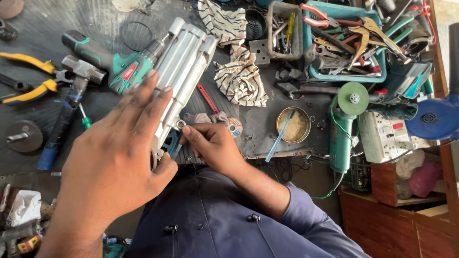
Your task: The person holds a finned aluminum cylinder assembly on a cluttered workbench and uses a combination spanner to turn a bolt on its side, repositioning the spanner repeatedly to work the fastener. They steady the assembly with one hand while turning the wrench with the other throughout the clip.
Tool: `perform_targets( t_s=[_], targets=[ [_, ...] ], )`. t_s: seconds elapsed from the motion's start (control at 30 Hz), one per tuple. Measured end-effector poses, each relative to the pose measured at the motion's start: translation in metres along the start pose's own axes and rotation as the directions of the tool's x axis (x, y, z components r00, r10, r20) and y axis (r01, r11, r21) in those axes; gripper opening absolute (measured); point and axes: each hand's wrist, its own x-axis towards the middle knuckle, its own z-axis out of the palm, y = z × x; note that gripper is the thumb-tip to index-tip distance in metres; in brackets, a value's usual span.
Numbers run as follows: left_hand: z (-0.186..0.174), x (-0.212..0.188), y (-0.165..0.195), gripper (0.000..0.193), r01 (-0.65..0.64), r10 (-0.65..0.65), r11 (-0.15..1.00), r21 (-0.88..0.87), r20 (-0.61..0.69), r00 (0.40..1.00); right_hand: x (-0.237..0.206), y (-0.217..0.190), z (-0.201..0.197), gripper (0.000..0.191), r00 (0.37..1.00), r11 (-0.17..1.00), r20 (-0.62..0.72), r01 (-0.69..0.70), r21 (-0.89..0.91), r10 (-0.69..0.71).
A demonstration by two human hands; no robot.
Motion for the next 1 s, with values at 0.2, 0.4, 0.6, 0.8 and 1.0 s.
perform_targets(
  t_s=[0.2,0.4,0.6,0.8,1.0],
  targets=[
    [-0.004,-0.001,-0.001,0.084,0.011,-0.011,1.0,-0.01,-0.001,1.0,0.008,-0.031,-0.029,0.038,0.955,0.991,0.286,0.105,-0.084,-0.077],
    [-0.002,-0.002,-0.003,0.084,0.006,-0.006,1.0,0.013,-0.001,1.0,0.061,-0.081,-0.056,0.038,0.838,0.78,0.533,0.252,-0.572,0.12],
    [-0.003,-0.003,-0.005,0.082,-0.003,0.003,1.0,0.003,-0.026,1.0,0.069,-0.063,-0.059,0.045,0.797,0.9,0.575,0.098,-0.425,0.185],
    [-0.001,-0.003,-0.002,0.083,-0.005,0.005,1.0,0.004,-0.034,0.999,0.019,-0.028,-0.026,0.047,0.966,0.982,0.229,-0.086,-0.166,0.123],
    [-0.002,-0.002,-0.005,0.087,0.028,-0.028,1.0,-0.014,0.016,0.999,0.001,0.001,0.01,0.044,1.0,0.991,0.019,-0.025,0.13,0.023]
  ],
)
